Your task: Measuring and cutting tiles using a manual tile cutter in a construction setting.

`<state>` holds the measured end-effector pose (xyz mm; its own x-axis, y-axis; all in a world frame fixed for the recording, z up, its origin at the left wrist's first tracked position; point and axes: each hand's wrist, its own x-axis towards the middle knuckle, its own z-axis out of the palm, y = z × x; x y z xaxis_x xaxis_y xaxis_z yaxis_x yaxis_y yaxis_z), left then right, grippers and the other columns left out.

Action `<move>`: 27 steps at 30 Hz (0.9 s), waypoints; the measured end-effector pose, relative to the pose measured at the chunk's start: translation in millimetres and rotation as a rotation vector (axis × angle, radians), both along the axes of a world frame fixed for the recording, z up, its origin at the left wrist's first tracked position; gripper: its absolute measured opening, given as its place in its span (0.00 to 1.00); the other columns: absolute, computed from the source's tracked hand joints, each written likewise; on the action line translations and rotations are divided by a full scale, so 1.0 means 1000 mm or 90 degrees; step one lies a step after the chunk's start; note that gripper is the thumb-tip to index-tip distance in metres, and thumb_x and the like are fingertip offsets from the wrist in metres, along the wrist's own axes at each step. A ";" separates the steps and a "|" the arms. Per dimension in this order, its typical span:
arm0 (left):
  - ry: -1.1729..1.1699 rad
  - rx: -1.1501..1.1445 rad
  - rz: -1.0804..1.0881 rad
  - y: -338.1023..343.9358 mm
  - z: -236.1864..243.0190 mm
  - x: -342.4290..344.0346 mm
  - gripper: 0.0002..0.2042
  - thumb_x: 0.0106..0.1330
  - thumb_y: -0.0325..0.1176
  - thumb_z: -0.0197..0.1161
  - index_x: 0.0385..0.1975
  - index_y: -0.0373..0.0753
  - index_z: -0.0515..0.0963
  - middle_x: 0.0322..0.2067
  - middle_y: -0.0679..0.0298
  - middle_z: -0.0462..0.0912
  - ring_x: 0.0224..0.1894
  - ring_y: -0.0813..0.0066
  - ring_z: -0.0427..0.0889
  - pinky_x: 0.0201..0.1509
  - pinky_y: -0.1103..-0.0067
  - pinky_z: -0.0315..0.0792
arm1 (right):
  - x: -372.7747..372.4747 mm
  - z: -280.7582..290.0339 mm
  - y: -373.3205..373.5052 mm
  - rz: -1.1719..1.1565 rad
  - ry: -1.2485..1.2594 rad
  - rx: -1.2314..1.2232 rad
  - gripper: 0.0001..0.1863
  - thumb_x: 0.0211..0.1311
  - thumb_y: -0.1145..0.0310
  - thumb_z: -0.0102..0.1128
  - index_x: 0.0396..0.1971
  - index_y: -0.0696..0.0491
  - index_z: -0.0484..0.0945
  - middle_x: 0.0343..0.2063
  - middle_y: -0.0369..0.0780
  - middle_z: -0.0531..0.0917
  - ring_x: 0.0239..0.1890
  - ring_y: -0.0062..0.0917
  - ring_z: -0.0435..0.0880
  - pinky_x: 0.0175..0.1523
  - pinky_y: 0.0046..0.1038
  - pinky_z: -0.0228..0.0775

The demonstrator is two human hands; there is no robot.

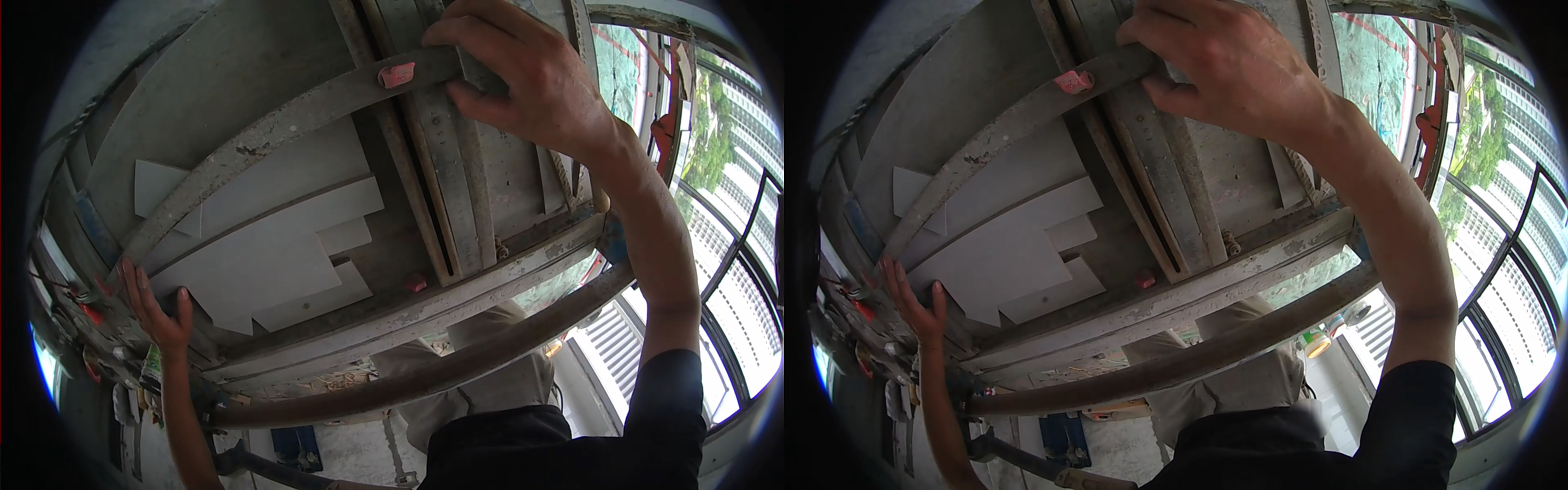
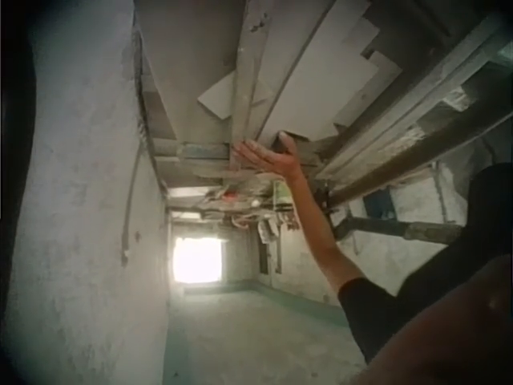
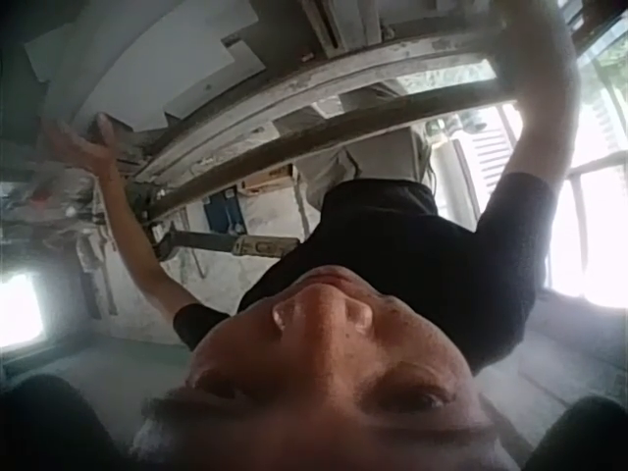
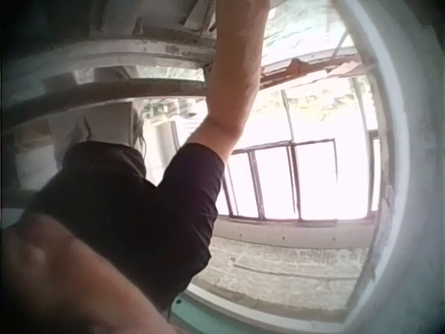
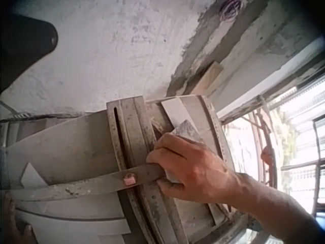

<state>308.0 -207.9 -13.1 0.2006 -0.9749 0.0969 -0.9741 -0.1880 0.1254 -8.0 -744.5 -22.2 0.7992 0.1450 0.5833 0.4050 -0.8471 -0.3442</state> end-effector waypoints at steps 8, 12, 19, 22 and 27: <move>-0.009 0.003 0.000 0.000 0.001 0.000 0.34 0.82 0.45 0.61 0.80 0.32 0.61 0.79 0.39 0.63 0.79 0.32 0.65 0.80 0.46 0.62 | 0.007 0.001 -0.001 0.025 -0.017 0.026 0.27 0.51 0.74 0.78 0.53 0.58 0.80 0.47 0.46 0.79 0.45 0.42 0.85 0.49 0.39 0.84; -0.005 -0.004 -0.001 0.001 0.000 0.001 0.34 0.81 0.45 0.61 0.79 0.32 0.62 0.79 0.39 0.63 0.79 0.32 0.65 0.80 0.45 0.63 | 0.016 0.032 0.009 0.038 -0.011 0.052 0.26 0.55 0.69 0.81 0.54 0.57 0.81 0.48 0.47 0.79 0.46 0.42 0.86 0.49 0.39 0.84; 0.016 -0.002 0.007 0.005 0.000 0.001 0.34 0.81 0.44 0.62 0.79 0.32 0.63 0.79 0.40 0.64 0.79 0.32 0.65 0.80 0.45 0.63 | 0.042 0.067 0.024 0.045 0.052 0.095 0.27 0.69 0.43 0.76 0.42 0.58 0.90 0.35 0.44 0.85 0.36 0.37 0.86 0.40 0.39 0.78; 0.013 -0.008 0.002 0.003 0.000 0.001 0.34 0.80 0.43 0.63 0.79 0.32 0.62 0.79 0.41 0.64 0.79 0.33 0.65 0.81 0.46 0.62 | 0.048 0.074 0.024 -0.006 0.186 0.147 0.25 0.74 0.43 0.71 0.38 0.54 0.92 0.28 0.41 0.86 0.32 0.36 0.85 0.37 0.40 0.75; 0.032 -0.023 0.006 -0.003 0.000 -0.001 0.34 0.79 0.43 0.64 0.78 0.32 0.65 0.79 0.42 0.65 0.79 0.33 0.65 0.81 0.46 0.62 | 0.050 0.078 0.032 -0.403 0.660 0.318 0.22 0.76 0.50 0.71 0.38 0.57 0.91 0.31 0.36 0.91 0.37 0.19 0.87 0.48 0.27 0.77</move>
